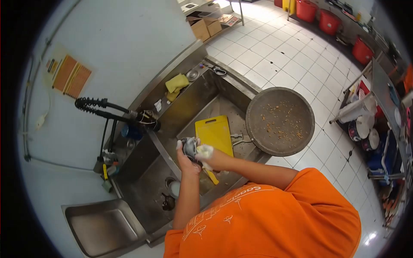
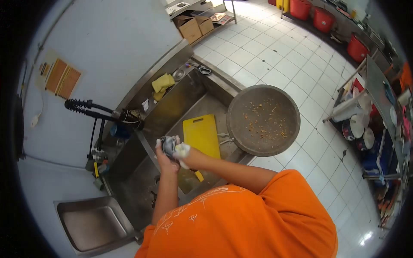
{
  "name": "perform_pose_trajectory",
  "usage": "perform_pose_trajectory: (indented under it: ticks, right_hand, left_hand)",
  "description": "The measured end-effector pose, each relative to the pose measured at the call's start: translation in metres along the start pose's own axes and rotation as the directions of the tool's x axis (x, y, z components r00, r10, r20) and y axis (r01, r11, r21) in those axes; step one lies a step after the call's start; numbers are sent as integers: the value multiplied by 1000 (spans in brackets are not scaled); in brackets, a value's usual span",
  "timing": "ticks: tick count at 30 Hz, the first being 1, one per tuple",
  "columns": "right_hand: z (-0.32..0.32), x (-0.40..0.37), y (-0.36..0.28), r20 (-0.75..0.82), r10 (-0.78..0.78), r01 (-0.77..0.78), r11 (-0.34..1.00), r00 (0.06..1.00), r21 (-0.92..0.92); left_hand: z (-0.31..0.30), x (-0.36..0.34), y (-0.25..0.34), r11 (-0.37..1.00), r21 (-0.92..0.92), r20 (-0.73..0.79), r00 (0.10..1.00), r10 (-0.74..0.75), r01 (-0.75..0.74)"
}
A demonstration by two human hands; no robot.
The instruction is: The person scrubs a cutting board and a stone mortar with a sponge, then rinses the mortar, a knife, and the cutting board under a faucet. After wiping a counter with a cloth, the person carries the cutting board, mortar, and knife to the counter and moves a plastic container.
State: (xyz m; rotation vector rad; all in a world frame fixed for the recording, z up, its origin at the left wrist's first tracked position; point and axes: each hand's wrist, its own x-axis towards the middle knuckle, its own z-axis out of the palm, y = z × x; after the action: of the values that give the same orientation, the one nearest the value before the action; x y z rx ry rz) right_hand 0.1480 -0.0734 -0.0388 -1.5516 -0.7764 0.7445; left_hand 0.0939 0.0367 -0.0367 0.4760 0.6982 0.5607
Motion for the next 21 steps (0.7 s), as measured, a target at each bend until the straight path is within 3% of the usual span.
perform_pose_trajectory:
  ticks: [1,2,4,6,7,8,9,10,11,12,13,14,15,17,18,19,20,21]
  right_hand:
    - [-9,8,6,221,163,-242,883,962,402]
    - [-12,12,11,470,214,-502,559,856,660]
    - [-10,10,11,474,301,-560,514,827,650]
    - [-10,12,14,365,355,-499,732,861,464]
    - [-11,9,11,376,363,-511,732,853,452]
    - [-15,5,6,300,322,-383,908,898,171]
    - [-19,2,5,249,246,-216,966,937,-141]
    - [-21,1,19,266,251,-216,964,931,-154]
    - [-22,-2,43,332,173,-13,901,927,-433]
    - [-29,-6,59,412,118,201,733,903,-650]
    - [-41,-12,55,412,130,197,726,902,-659]
    - [-56,-20,50,295,82,100,826,952,-555]
    - [-72,-28,46,159,55,18,905,986,-426]
    - [-121,-32,44,9,-356,263,674,934,-690]
    - [-150,-42,62,-117,-415,102,468,902,-878]
    - [-177,-49,62,-125,-410,85,456,904,-886]
    - [-205,-51,57,-445,-354,-229,512,823,-828]
    - [-231,-53,51,-713,-291,-501,547,638,-671]
  left_hand:
    - [-3,1,-5,997,-60,1,999,-37,37]
    - [-11,3,-8,997,-70,-11,999,-33,33]
    - [-9,2,-10,997,-38,132,989,-67,72]
    - [-7,9,-20,999,-41,24,1000,-1,2]
    - [-16,19,-26,997,-44,-72,996,-61,58]
    - [-25,30,-32,992,-54,-167,979,-119,112]
    - [-34,41,-41,993,-50,-187,975,-117,109]
    - [-45,48,-47,993,-68,-196,974,-112,101]
    - [-55,56,-53,980,-39,-174,965,-198,194]
    - [-65,64,-62,957,-4,-151,946,-288,291]
    - [-78,75,-70,915,-22,-235,887,-396,403]
    - [-90,85,-80,910,-33,-229,883,-409,413]
    - [-107,96,-92,886,167,-325,873,-364,432]
    - [-134,108,-114,795,469,-403,894,-194,384]
    - [-141,111,-123,793,466,-394,894,-213,393]
    - [-146,115,-131,704,584,-494,865,-87,404]
    - [-152,119,-141,594,682,-563,825,54,426]
    - [-167,125,-153,595,678,-555,831,31,431]
